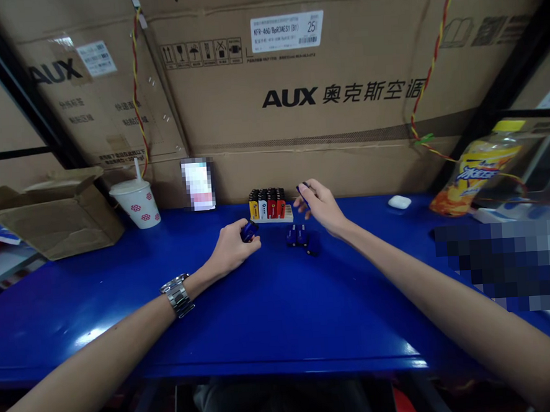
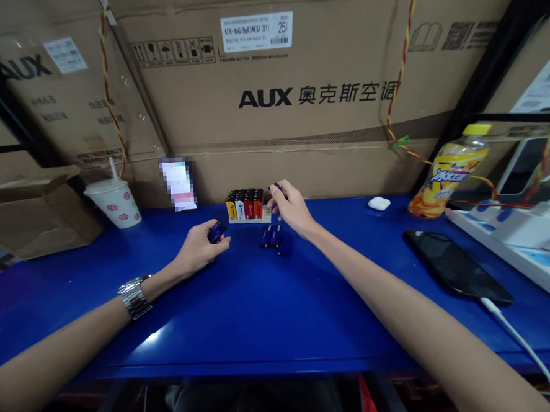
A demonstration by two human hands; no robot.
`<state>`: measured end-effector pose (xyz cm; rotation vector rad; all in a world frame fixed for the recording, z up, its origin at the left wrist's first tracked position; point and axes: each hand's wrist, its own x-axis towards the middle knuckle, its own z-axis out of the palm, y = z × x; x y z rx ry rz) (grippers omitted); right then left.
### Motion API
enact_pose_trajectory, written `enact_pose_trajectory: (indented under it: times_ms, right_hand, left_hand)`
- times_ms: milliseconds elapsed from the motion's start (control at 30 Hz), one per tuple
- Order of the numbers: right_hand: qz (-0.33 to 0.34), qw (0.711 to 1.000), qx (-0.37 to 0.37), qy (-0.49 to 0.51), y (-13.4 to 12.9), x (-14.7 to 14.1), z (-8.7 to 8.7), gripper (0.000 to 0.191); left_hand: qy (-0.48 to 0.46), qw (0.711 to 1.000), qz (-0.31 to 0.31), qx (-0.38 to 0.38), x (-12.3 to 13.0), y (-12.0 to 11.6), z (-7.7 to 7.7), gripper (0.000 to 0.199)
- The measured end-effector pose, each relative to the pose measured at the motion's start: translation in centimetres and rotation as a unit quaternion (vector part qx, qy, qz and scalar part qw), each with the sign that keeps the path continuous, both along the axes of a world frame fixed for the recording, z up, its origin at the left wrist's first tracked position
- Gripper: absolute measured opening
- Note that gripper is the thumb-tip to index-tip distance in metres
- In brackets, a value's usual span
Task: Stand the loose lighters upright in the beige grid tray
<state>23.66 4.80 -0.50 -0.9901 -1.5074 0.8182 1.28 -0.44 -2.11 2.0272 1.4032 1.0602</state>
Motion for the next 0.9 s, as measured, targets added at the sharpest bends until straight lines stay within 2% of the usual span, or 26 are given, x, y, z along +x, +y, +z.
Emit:
enact_pose_trajectory:
  times_ms: [67, 133, 200, 300, 433, 567, 767, 900]
  right_hand:
    - [-0.034, 0.994, 0.076, -0.064, 2.4, 0.8, -0.4, 0.028]
    - [-0.065, 0.989, 0.104, -0.082, 4.8, 1.3, -1.1, 0.028]
    - [-0.082, 0.991, 0.083, -0.066, 6.9, 1.4, -1.9, 0.029]
    - [-0.061, 0.995, 0.058, -0.051, 8.8, 0.9, -3.2, 0.03]
    - [-0.071, 0.99, 0.067, -0.104, 9.3, 0.2, -4.1, 0.025]
    - [-0.094, 0.974, 0.091, -0.186, 8.8, 0.4, -3.8, 0.023]
    - [-0.112, 0.964, 0.058, -0.234, 8.8, 0.8, -3.2, 0.027]
    - [-0.101, 0.957, 0.03, -0.271, 8.8, 1.1, -2.8, 0.032]
  left_hand:
    - [0.004, 1.0, -0.002, 0.002, 0.0, 0.0, 0.0, 0.018]
    - [0.006, 1.0, -0.001, 0.001, -0.1, 0.1, 0.0, 0.019]
    - [0.006, 1.0, 0.0, -0.002, -0.1, 0.1, 0.0, 0.02]
    - [0.005, 1.0, -0.003, -0.001, -0.1, 0.1, 0.0, 0.02]
    - [0.012, 1.0, -0.003, -0.001, -0.1, 0.1, 0.1, 0.021]
    - [0.022, 1.0, 0.0, -0.002, 0.0, 0.1, 0.2, 0.02]
    - [0.006, 1.0, -0.01, -0.001, 0.0, -0.1, 0.3, 0.018]
    - [0.016, 1.0, -0.01, -0.003, 0.0, -0.1, 0.4, 0.019]
